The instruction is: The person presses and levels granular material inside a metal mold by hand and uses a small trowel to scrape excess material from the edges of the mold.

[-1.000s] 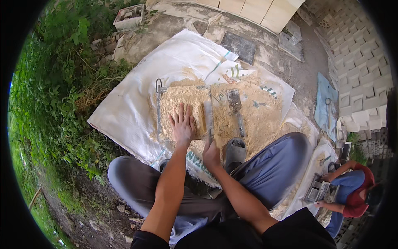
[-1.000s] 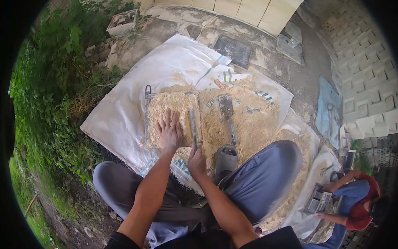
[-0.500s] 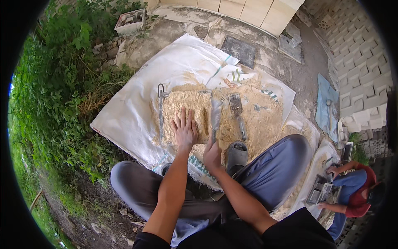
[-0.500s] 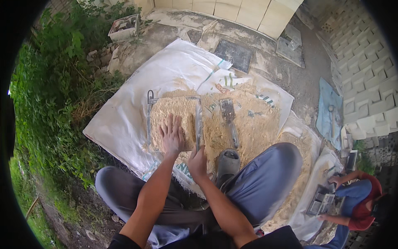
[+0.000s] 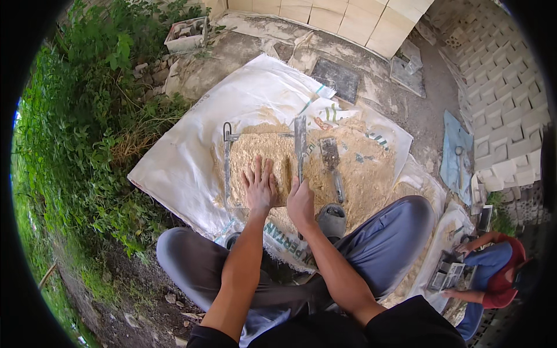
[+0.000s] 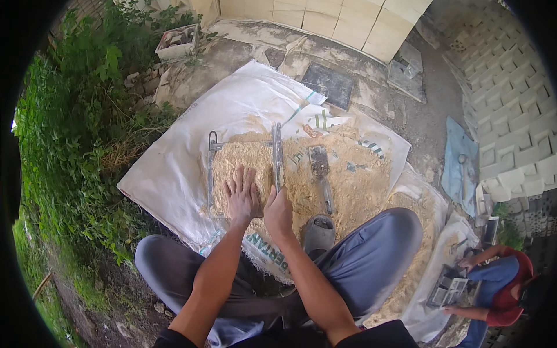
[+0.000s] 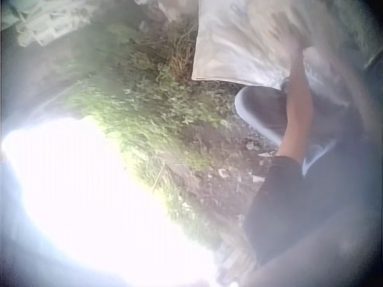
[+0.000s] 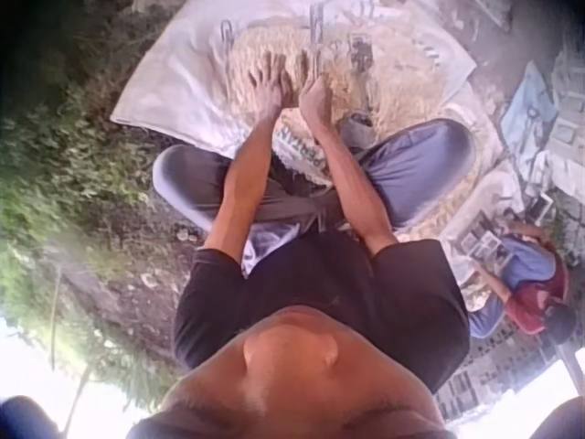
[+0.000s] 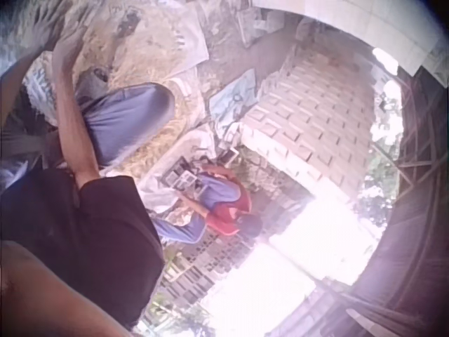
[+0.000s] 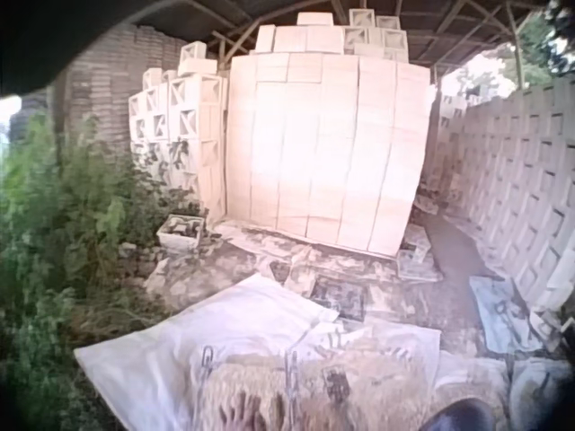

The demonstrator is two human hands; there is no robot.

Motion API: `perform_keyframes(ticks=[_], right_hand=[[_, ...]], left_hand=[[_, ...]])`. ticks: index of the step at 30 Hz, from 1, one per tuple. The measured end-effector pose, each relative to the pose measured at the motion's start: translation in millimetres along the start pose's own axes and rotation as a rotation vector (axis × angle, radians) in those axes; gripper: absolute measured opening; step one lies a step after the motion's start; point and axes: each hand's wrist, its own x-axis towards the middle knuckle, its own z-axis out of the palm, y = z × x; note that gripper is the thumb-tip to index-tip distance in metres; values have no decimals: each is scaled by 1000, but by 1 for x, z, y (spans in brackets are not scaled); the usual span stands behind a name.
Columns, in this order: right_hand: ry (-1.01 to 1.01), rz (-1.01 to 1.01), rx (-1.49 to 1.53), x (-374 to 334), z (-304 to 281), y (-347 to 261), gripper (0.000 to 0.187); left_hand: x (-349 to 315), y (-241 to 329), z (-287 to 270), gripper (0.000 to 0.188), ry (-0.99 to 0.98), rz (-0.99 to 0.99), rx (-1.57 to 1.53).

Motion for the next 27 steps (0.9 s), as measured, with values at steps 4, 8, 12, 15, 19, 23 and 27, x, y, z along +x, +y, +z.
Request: perform_keyframes(ticks=[4, 8, 12, 15, 19, 23, 27], right_hand=[[-114, 85, -199, 0, 30, 86, 38], [-122, 65, -118, 0, 21, 68, 44], [24, -13, 16, 12, -1, 8, 44], [50, 6, 41, 21, 3, 9, 41], [-91, 88, -199, 22, 36, 84, 37], [-72, 27, -103, 18, 28, 65, 39], [-4, 53, -22, 19, -1, 17, 46]], left_hand=[[1, 11, 8, 48, 20, 24, -41], [-4, 6, 6, 48, -41, -10, -49], [-3, -5, 6, 48, 5, -5, 22], [3, 5, -2, 48, 20, 3, -32], [4, 17, 4, 48, -9, 11, -65], [-3, 7, 6, 48, -14, -3, -21], [-2, -1, 4, 48, 14, 12, 11]])
